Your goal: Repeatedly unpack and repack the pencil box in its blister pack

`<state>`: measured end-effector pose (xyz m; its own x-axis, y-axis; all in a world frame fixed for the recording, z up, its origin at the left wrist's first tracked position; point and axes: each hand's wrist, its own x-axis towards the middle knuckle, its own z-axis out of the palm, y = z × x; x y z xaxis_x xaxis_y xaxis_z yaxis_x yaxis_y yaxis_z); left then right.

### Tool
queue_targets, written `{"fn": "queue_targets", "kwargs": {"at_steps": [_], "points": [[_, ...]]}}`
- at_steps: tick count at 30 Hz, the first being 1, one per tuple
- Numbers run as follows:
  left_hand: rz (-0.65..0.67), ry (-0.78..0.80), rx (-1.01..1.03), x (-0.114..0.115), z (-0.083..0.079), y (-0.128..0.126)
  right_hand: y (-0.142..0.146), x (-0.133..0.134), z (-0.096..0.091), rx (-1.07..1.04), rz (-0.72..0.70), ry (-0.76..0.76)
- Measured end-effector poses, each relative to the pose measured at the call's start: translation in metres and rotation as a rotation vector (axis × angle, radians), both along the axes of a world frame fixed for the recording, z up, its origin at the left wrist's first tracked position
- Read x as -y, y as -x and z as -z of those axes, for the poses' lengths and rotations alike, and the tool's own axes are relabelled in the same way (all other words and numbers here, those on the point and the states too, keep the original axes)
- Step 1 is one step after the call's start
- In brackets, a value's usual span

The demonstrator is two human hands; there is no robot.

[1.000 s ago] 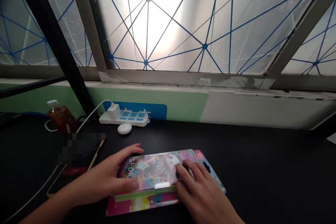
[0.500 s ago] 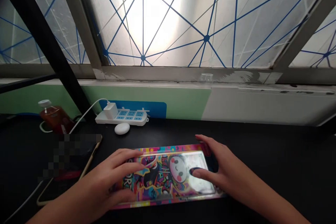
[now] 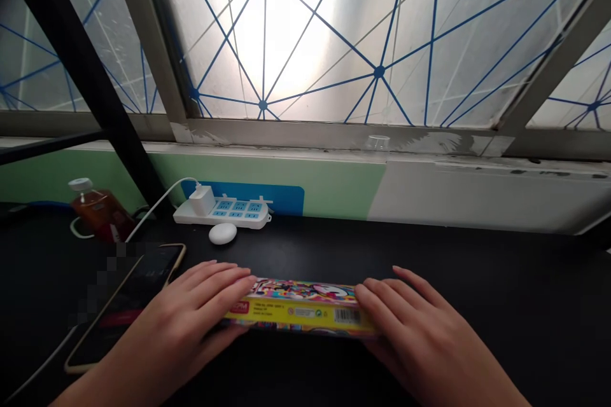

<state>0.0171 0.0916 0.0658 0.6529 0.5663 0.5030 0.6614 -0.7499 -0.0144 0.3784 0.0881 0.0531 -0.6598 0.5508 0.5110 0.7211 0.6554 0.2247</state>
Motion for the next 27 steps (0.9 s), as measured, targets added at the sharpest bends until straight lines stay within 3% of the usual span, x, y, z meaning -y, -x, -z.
{"fn": "queue_targets", "kwargs": {"at_steps": [6, 12, 15, 18, 23, 27], "points": [[-0.015, 0.159, -0.208, 0.004, 0.006, -0.007, 0.016, 0.007, 0.009, 0.189, -0.046, -0.067], [-0.08, 0.385, -0.115, 0.003, 0.007, -0.013, 0.046, -0.001, 0.008, 0.156, -0.045, -0.01], [-0.163, 0.541, -0.133, -0.001, 0.012, -0.011, 0.061, -0.003, 0.004, 0.198, -0.116, 0.047], [-0.22, 0.635, -0.171, -0.003, 0.014, -0.007, 0.05, -0.008, 0.0, 0.218, -0.158, 0.111], [-0.214, 0.666, -0.17, -0.004, 0.01, -0.005, 0.004, -0.018, -0.006, 0.11, -0.043, 0.066], [-0.199, 0.647, -0.178, -0.006, 0.008, -0.005, 0.028, -0.015, -0.001, 0.073, -0.067, 0.01]]}}
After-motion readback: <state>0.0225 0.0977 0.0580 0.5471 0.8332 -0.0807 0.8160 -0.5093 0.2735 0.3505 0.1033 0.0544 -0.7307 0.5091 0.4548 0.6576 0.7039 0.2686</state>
